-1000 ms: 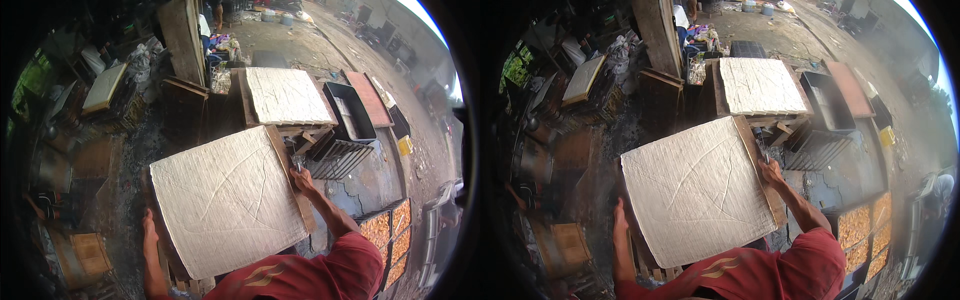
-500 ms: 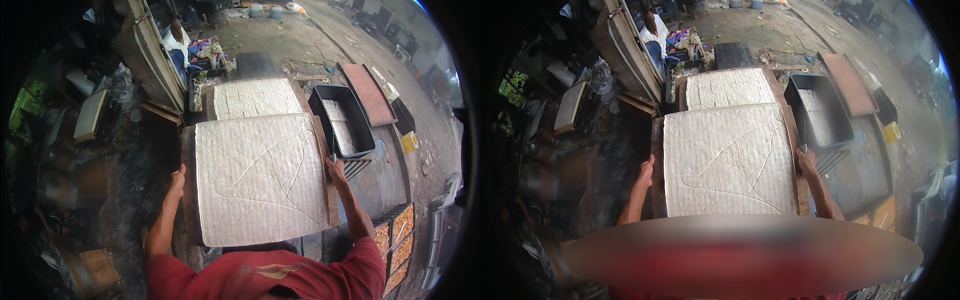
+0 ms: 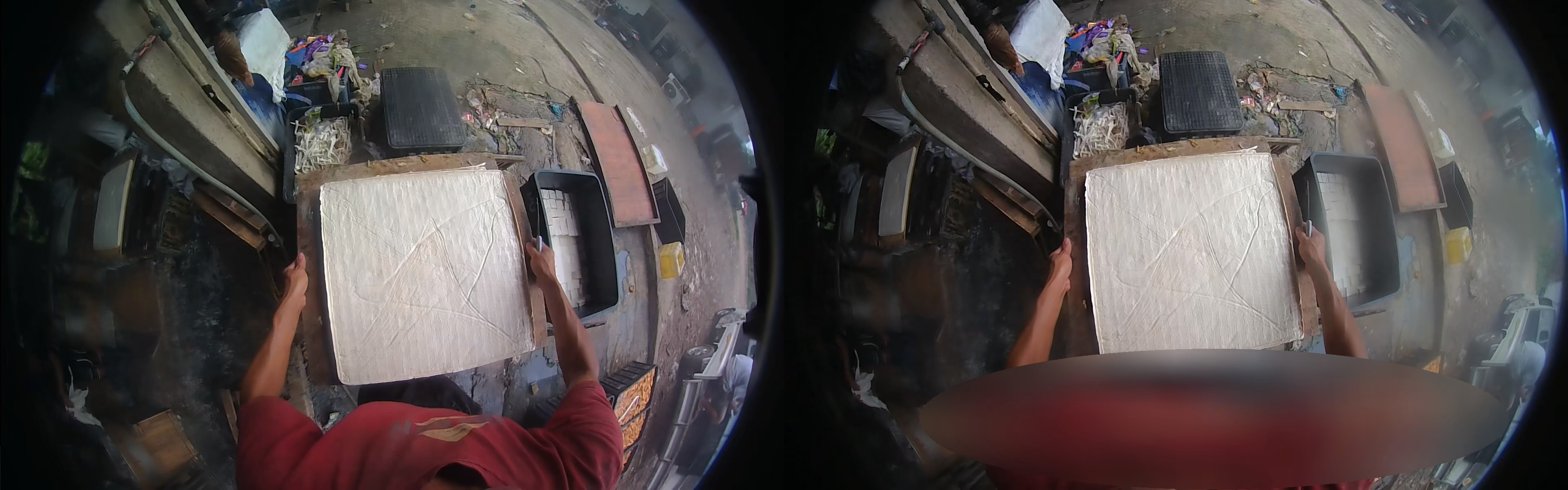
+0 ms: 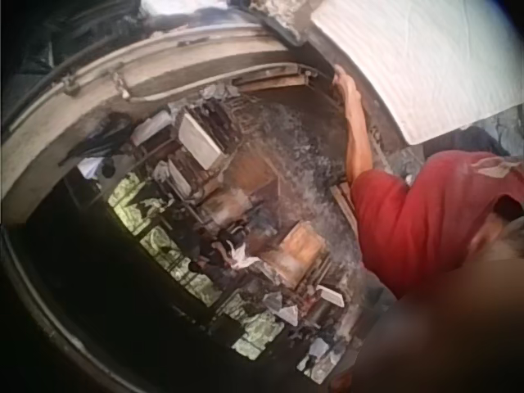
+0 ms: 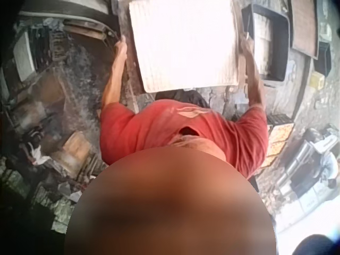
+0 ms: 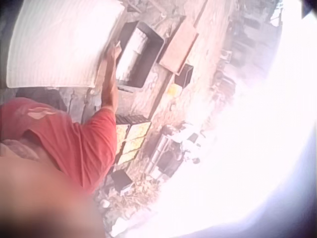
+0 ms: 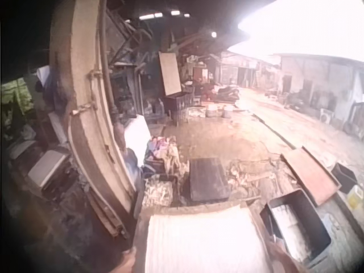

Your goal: The person picks up a white rectangular sheet and places it on a wooden frame. They then place a metal grate on top, press it down, and use a knife to trim the sheet's edges. The person repeats this process with a second sheet and grate.

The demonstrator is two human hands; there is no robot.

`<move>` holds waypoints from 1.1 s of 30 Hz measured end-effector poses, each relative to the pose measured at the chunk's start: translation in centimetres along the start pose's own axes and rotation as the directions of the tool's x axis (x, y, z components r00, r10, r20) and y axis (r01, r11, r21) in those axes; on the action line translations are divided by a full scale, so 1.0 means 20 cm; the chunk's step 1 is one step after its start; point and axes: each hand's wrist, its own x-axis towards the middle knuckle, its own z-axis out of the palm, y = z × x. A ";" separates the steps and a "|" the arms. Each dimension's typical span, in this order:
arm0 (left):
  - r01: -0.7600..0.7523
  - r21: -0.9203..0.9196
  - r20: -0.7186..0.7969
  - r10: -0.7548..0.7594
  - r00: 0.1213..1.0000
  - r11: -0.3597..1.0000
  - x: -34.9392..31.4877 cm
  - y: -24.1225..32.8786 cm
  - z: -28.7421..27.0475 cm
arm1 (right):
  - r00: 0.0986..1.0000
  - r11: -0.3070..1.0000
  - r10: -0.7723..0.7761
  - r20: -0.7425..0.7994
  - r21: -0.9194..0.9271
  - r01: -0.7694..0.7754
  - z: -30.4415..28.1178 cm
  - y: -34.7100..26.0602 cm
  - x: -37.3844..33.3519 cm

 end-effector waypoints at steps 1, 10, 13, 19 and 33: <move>0.005 0.004 -0.007 -0.005 1.000 1.000 0.04 0.02 0.04 | 1.000 1.000 0.002 0.003 -0.011 -0.002 0.01 -0.01 0.07; -0.071 0.208 -0.057 0.085 0.995 0.975 0.09 0.10 0.14 | 0.989 0.986 0.144 -0.026 -0.079 -0.145 0.04 0.02 0.18; -0.094 0.508 -0.019 0.120 0.993 0.857 0.05 0.18 0.13 | 0.996 0.996 0.089 0.021 -0.010 -0.089 0.03 0.02 0.13; -0.211 0.640 0.089 0.202 0.975 0.738 -0.01 0.16 0.04 | 0.996 1.000 0.007 0.086 0.029 -0.010 -0.05 0.09 0.16; -0.502 -0.084 -0.414 0.428 0.804 0.861 -0.99 -1.11 -0.03 | 0.929 0.971 -0.013 0.370 0.225 -0.076 -0.46 0.84 -0.44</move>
